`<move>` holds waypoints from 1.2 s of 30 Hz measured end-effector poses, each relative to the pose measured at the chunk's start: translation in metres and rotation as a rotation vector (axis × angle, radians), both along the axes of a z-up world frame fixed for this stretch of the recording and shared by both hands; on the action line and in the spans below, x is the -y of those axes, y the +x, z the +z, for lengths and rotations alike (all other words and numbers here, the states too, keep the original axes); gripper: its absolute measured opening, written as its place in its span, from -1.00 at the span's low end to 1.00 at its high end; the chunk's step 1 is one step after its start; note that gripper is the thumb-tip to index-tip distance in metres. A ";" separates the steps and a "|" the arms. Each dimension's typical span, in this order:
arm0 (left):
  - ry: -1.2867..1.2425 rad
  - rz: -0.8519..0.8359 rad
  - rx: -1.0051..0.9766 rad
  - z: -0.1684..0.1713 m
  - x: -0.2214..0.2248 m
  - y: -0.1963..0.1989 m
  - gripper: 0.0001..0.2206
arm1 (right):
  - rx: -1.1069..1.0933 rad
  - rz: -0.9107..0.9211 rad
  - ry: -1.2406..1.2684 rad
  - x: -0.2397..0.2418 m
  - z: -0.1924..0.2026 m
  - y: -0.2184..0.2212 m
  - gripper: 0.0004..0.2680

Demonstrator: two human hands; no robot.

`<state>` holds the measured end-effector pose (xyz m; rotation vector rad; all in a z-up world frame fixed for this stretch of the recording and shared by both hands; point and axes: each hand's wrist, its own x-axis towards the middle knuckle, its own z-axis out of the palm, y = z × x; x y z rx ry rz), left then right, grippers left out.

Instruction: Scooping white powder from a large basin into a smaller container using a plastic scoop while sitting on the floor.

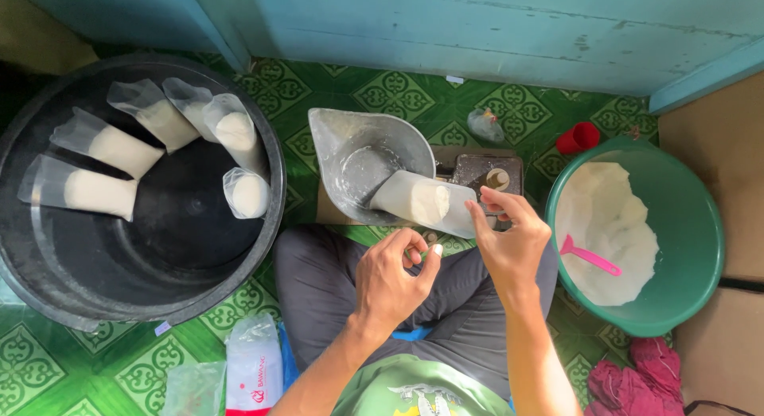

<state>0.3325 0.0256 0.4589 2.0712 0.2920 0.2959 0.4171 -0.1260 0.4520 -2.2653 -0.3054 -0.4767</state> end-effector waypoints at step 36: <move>0.004 0.006 -0.001 0.000 -0.005 -0.002 -0.85 | 0.017 0.112 -0.172 -0.017 0.028 -0.012 -0.93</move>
